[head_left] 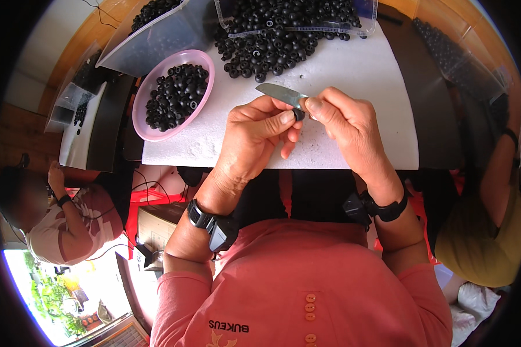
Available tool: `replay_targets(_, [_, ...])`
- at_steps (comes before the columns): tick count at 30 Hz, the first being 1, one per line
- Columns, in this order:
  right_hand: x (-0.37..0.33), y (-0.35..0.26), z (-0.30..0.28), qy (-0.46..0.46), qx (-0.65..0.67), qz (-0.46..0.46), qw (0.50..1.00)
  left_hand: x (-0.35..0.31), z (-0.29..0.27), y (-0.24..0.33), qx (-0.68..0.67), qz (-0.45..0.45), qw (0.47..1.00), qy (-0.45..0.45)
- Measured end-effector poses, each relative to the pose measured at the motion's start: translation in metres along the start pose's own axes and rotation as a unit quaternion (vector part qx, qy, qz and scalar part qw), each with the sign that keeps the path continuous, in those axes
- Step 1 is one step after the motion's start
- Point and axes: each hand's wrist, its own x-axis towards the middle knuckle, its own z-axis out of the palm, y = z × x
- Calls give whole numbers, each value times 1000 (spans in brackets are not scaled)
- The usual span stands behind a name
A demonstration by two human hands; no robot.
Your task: Trimming excess material from small black rubber components using a small knife.
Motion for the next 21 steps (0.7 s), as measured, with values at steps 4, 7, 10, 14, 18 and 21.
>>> replay_targets(4, [0,1,-1,-4,-7,-2,1000,-1,1,1,-2,-4,1000,4])
replay_targets(7, [1,3,-1,-5,-10,-6,1000,0,1,1,-12,-10,1000,5])
replay_targets(10, [1,4,0,-3,-7,-6,1000,-1,2,2,-7,-10,1000,8])
replay_targets(14, [0,2,0,-7,-8,-8,1000,-3,4,0,13,8,1000,20])
replay_targets(18, [1,5,0,-10,-17,-34,999,-2,3,1,3,-5,1000,21])
replay_targets(21, [2,6,0,-10,-34,-64,997,-2,4,2,-8,-11,1000,21])
